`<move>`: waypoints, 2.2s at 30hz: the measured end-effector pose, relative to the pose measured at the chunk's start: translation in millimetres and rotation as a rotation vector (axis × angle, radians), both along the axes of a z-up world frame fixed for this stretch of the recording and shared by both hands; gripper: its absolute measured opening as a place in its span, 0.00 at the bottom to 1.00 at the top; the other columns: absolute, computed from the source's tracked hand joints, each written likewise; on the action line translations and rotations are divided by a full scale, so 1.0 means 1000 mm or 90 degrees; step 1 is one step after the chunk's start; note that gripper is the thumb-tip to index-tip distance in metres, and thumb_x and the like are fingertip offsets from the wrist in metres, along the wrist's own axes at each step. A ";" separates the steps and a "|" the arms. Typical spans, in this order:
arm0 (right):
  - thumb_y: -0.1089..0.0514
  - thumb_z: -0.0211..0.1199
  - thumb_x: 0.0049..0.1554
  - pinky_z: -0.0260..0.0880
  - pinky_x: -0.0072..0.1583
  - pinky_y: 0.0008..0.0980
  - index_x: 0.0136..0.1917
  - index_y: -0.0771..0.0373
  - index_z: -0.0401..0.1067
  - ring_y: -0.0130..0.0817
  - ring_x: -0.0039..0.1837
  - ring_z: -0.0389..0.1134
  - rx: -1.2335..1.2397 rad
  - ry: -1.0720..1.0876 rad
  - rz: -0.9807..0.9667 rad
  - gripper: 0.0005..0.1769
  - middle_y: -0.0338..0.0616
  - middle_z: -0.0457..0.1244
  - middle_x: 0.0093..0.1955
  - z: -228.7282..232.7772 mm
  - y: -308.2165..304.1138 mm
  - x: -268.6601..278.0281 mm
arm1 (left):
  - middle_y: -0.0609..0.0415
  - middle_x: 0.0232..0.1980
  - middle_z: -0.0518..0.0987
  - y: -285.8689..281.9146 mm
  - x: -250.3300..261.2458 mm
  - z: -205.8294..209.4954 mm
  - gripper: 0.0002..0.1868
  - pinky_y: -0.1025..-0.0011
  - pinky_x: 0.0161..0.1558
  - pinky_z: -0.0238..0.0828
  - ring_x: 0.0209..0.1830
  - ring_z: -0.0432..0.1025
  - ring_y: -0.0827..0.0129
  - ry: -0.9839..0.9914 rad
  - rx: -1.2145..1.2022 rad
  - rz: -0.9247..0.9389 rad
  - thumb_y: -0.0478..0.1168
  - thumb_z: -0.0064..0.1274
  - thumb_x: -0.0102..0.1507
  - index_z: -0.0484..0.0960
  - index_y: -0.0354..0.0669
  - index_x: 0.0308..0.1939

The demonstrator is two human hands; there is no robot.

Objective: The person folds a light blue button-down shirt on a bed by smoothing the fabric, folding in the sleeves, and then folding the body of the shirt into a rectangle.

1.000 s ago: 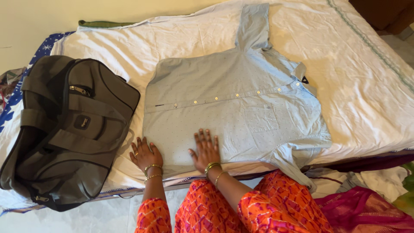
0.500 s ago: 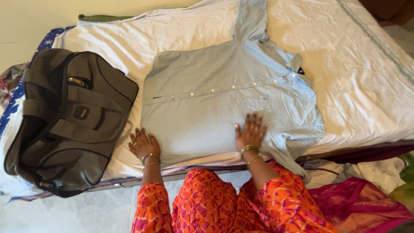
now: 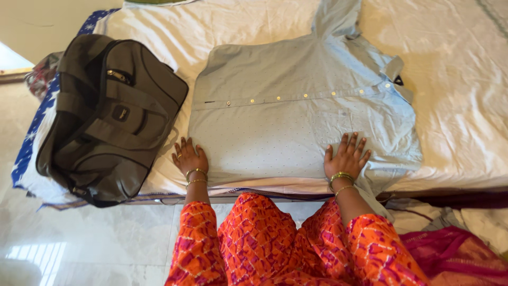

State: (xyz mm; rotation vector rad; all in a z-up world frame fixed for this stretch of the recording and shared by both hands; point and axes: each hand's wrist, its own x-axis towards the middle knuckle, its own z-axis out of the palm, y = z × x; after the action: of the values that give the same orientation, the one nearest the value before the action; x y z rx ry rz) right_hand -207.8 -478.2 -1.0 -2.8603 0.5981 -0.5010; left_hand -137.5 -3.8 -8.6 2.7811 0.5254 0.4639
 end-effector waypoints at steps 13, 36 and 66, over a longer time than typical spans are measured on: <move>0.38 0.46 0.65 0.28 0.78 0.64 0.81 0.63 0.57 0.57 0.86 0.35 0.024 -0.064 0.058 0.39 0.56 0.43 0.87 -0.002 -0.003 -0.002 | 0.48 0.86 0.40 -0.130 -0.029 -0.019 0.38 0.37 0.77 0.22 0.86 0.30 0.52 -0.005 0.039 -0.085 0.62 0.34 0.70 0.54 0.50 0.80; 0.42 0.50 0.65 0.33 0.77 0.63 0.78 0.62 0.62 0.56 0.85 0.41 0.004 -0.073 0.069 0.35 0.55 0.47 0.85 -0.003 -0.003 -0.004 | 0.55 0.85 0.30 -0.243 -0.073 0.028 0.46 0.51 0.77 0.15 0.84 0.22 0.57 0.191 0.045 -0.306 0.73 0.21 0.66 0.36 0.56 0.82; 0.43 0.52 0.65 0.38 0.77 0.64 0.76 0.61 0.66 0.56 0.84 0.46 -0.029 -0.141 0.108 0.32 0.55 0.53 0.84 -0.016 -0.009 -0.006 | 0.54 0.83 0.49 0.022 -0.037 0.036 0.39 0.53 0.77 0.28 0.83 0.38 0.57 0.069 0.034 -0.128 0.64 0.36 0.66 0.57 0.55 0.79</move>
State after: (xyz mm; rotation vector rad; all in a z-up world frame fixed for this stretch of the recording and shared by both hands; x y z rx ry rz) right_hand -213.6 -487.0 -17.0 -2.8107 0.3066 -0.7969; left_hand -174.8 18.2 27.5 2.8837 0.2554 0.2888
